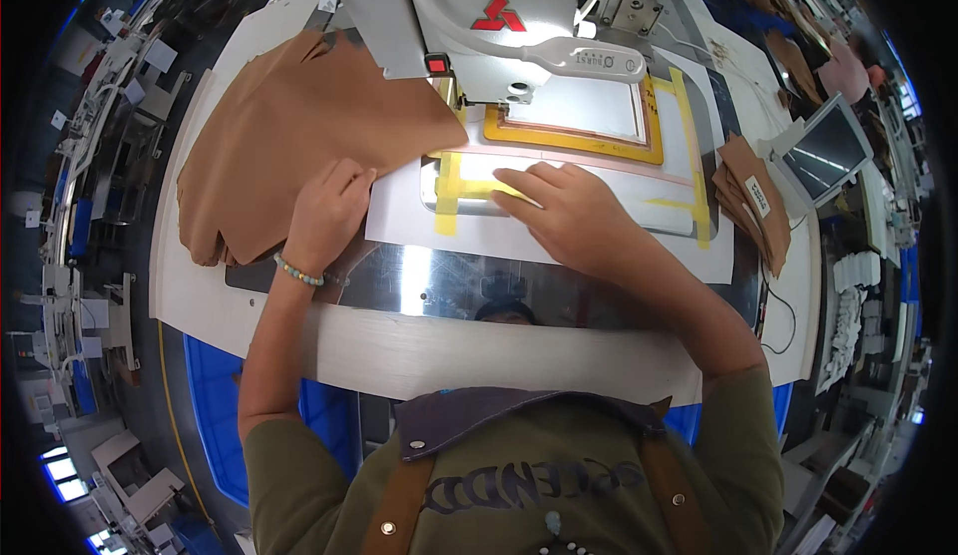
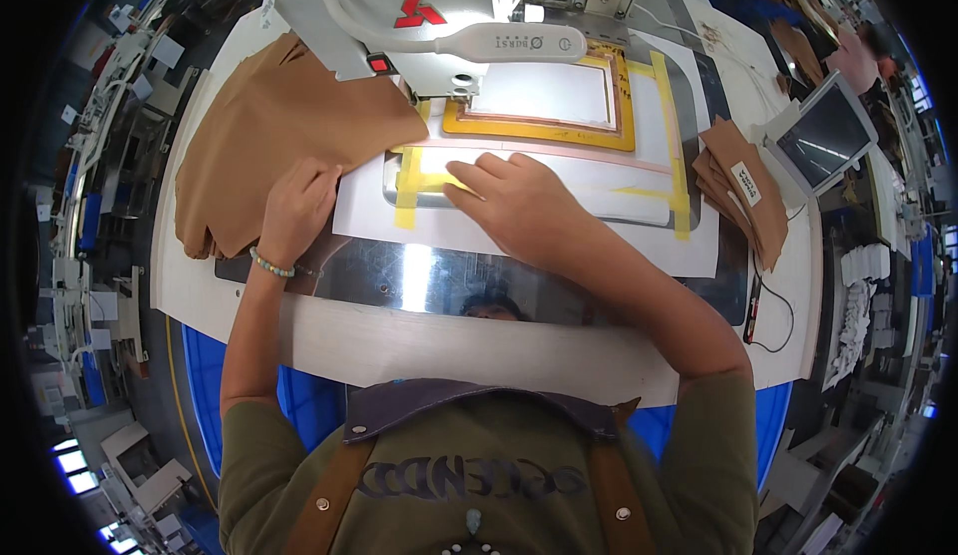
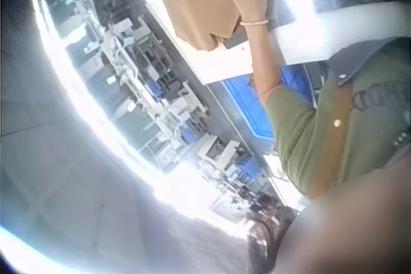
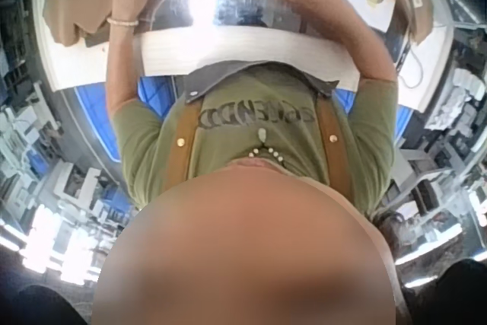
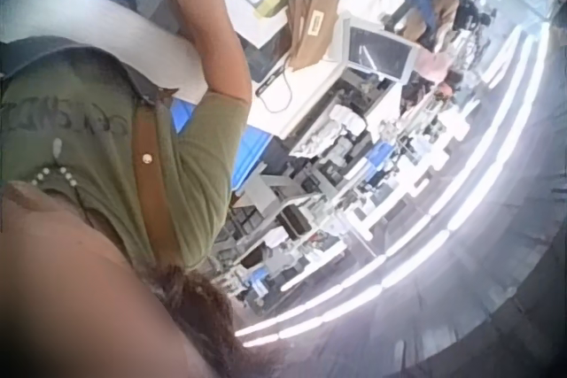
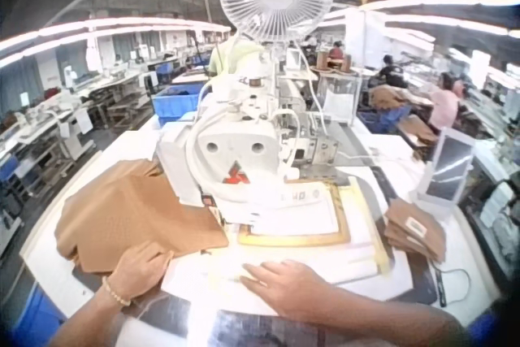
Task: Sewing small leather labels or patches onto a larger piece using an industrial sewing machine.
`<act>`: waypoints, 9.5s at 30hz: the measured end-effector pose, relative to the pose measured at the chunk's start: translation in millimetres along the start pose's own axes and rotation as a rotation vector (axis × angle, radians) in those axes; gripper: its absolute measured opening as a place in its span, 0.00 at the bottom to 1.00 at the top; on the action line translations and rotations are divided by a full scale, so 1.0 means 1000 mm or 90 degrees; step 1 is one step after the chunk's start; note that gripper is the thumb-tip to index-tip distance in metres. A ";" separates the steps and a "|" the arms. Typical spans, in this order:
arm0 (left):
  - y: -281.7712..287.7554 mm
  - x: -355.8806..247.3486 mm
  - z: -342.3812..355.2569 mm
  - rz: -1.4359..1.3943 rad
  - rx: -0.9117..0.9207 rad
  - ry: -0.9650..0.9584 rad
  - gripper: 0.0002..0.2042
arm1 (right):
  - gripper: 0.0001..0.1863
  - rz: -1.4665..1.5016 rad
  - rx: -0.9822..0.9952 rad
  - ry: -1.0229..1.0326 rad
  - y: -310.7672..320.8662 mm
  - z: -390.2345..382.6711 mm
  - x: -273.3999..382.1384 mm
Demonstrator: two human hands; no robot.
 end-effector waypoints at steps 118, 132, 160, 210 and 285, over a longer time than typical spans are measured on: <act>-0.068 -0.125 0.058 -0.195 0.214 -0.055 0.28 | 0.24 -0.104 0.078 -0.296 0.030 -0.112 -0.088; -0.080 -0.127 0.057 -0.142 0.173 0.017 0.31 | 0.48 -0.254 0.073 -0.482 0.016 -0.167 -0.119; -0.095 -0.195 0.093 -0.295 0.304 -0.093 0.42 | 0.41 -0.150 0.094 -0.420 0.032 -0.147 -0.101; 0.020 0.124 -0.106 0.202 0.099 0.335 0.10 | 0.03 -0.182 -0.174 0.021 -0.037 0.016 -0.027; -0.039 0.019 0.021 0.026 0.020 0.100 0.09 | 0.02 -0.232 0.088 -0.129 0.016 -0.128 -0.086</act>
Point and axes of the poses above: each hand's wrist, its own z-axis towards the middle knuckle, its own y-axis out of the back of the hand, x = y × z, the point moved 9 cm from there along z, towards the middle knuckle, and after that the axes turned 4 degrees about y, right-handed, at the moved point
